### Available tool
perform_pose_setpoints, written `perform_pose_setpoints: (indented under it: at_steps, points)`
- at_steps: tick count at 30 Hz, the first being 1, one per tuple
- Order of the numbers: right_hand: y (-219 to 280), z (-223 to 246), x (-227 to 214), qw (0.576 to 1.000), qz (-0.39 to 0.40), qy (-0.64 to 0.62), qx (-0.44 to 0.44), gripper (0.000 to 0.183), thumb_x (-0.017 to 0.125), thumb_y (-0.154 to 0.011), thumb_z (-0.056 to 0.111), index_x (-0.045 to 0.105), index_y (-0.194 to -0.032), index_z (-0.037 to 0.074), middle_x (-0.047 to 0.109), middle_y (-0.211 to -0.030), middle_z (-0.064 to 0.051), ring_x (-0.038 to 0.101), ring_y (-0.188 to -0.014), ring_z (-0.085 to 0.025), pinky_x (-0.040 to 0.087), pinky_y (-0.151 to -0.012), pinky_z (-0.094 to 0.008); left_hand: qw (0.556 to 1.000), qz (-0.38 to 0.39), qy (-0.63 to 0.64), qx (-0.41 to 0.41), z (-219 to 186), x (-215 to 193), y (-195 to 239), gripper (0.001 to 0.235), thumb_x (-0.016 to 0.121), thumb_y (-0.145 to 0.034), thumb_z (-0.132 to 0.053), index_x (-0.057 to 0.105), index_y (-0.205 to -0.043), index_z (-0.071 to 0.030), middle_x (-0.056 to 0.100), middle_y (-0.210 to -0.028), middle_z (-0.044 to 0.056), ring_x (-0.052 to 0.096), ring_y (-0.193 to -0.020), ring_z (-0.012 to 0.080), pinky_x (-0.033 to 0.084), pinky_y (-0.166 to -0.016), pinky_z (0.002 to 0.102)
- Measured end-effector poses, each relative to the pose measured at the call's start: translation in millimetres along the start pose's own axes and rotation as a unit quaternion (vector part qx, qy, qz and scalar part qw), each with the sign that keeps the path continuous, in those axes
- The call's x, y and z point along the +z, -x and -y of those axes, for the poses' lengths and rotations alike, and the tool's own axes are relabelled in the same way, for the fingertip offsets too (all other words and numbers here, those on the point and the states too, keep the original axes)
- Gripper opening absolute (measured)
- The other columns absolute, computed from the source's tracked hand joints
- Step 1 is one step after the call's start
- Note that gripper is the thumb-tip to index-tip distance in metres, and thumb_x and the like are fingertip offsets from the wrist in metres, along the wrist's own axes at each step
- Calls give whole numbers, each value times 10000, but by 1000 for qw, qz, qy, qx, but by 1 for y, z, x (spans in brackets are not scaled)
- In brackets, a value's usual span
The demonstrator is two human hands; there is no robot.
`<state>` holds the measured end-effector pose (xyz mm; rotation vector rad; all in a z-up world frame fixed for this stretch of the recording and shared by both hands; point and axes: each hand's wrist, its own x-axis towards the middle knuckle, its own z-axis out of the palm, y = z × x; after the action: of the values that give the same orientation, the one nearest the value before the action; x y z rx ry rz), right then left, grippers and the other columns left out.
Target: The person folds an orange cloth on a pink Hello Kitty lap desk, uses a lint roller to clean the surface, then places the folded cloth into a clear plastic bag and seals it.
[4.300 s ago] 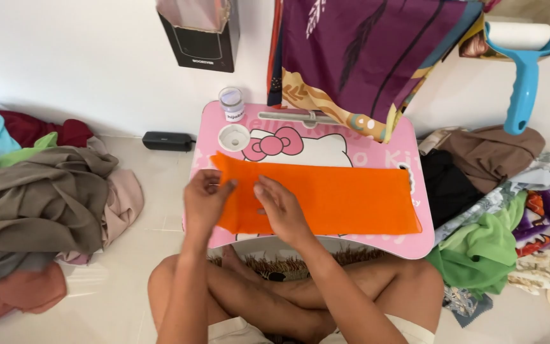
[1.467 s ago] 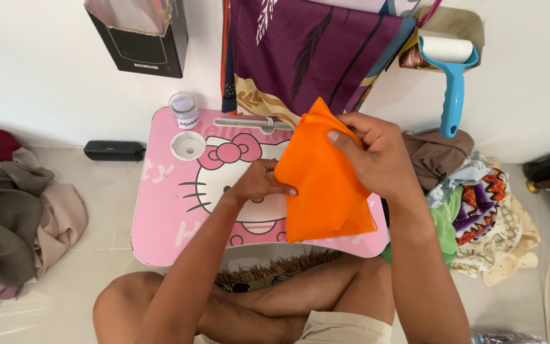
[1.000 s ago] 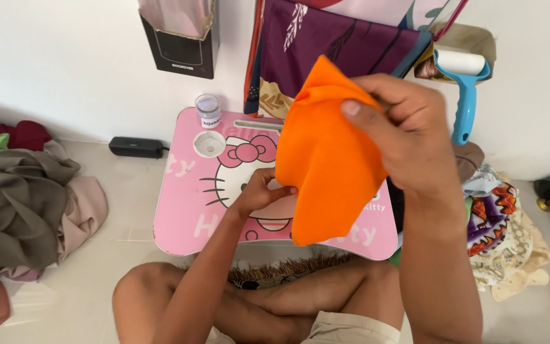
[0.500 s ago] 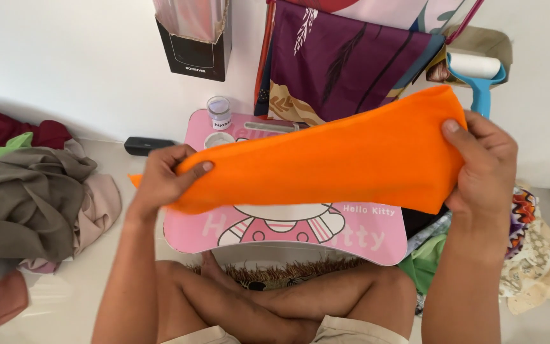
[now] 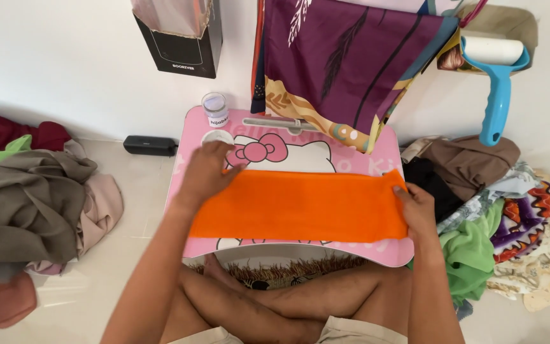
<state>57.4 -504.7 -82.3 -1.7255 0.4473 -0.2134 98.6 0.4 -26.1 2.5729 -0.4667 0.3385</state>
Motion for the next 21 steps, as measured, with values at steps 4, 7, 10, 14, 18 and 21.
perform_pose_setpoints:
  at_steps: [4, 7, 10, 14, 18, 21]
  points:
    - [10, 4, -7, 998, 7, 53, 22, 275, 703, -1037, 149, 684, -1246, -28, 701, -1013, -230, 692, -904, -309, 589, -761, -456, 990, -105, 13, 95, -59, 41, 41, 398, 804, -842, -239, 673, -1165, -48, 639, -1112, 128, 652, -1081, 340, 520, -924, 449]
    - [16, 12, -8, 999, 6, 50, 20, 329, 723, -1028, 163, 664, -1295, -20, 701, -1042, -214, 687, -956, -289, 582, -809, -432, 996, -54, -7, 72, -114, 78, 58, 502, 694, -946, -412, 665, -1317, -75, 622, -1337, 178, 524, -1351, 394, 382, -1149, 543]
    - [6, -8, -22, 998, -4, 64, -9, 313, 716, -1036, 139, 666, -1296, -27, 697, -1032, -219, 673, -970, -271, 577, -821, -428, 996, 2, 30, 79, -162, 92, 53, 615, 537, -1022, -525, 590, -1410, -51, 547, -1453, 193, 417, -1453, 398, 299, -1200, 583]
    - [-3, -21, -48, 996, -35, 68, -42, 291, 738, -1050, 152, 679, -1292, 3, 694, -1039, -198, 667, -984, -253, 569, -840, -407, 997, 65, -14, 48, -191, 136, 43, 796, 327, -1020, -652, 447, -1529, -53, 323, -1649, 185, 159, -1574, 381, 31, -1260, 626]
    - [5, 6, -69, 981, -60, 159, -92, 306, 738, -1052, 196, 700, -1316, 46, 711, -1005, -145, 660, -896, -194, 550, -758, -357, 988, 154, -27, 9, -215, 125, 34, 878, 173, -1014, -673, 329, -1587, -27, 186, -1712, 192, 37, -1603, 354, -168, -1247, 623]
    - [40, 78, -50, 970, -44, 203, -128, 325, 713, -1076, 166, 676, -1369, 30, 708, -1017, -167, 627, -869, -190, 539, -742, -364, 967, 185, 176, -8, -236, 90, 24, 899, 185, -1008, -692, 329, -1581, -15, 146, -1716, 185, 39, -1602, 361, -121, -1247, 632]
